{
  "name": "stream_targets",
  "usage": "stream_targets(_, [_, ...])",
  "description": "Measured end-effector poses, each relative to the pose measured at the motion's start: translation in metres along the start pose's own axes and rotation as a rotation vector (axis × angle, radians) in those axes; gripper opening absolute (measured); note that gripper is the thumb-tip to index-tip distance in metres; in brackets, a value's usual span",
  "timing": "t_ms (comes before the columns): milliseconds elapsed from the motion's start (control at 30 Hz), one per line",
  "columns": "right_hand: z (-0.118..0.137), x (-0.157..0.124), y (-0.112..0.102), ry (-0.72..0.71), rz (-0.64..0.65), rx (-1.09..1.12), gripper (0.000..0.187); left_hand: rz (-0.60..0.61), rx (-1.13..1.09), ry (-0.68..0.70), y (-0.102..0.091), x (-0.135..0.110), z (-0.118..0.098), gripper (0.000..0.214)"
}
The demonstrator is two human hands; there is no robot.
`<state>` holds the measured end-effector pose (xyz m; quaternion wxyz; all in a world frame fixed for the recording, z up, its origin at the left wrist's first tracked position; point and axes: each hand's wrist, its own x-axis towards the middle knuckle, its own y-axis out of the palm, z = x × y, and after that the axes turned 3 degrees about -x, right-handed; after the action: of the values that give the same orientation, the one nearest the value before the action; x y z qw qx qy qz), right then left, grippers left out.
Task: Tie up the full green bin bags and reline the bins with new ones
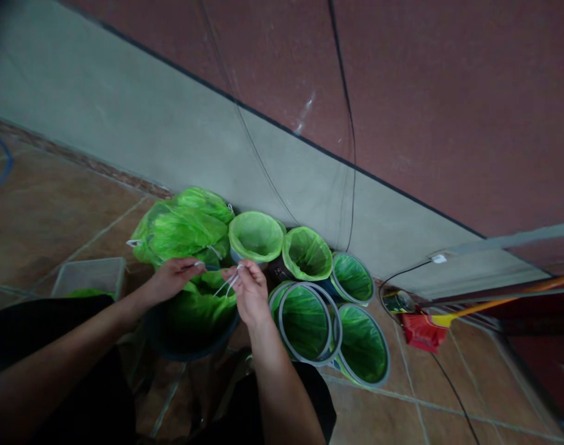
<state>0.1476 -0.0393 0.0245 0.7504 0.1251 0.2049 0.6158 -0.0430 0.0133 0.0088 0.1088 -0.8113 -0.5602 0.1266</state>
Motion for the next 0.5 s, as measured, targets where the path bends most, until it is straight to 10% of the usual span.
stream_targets(267, [-0.006, 0.009, -0.008, -0.018, -0.249, -0.317, 0.018, -0.211, -0.369, 0.217, -0.034, -0.005, -0.040, 0.028])
stream_targets(500, [-0.028, -0.001, 0.014, 0.056, 0.126, -0.498, 0.042, -0.044, -0.365, 0.298, -0.010, -0.010, -0.055, 0.031])
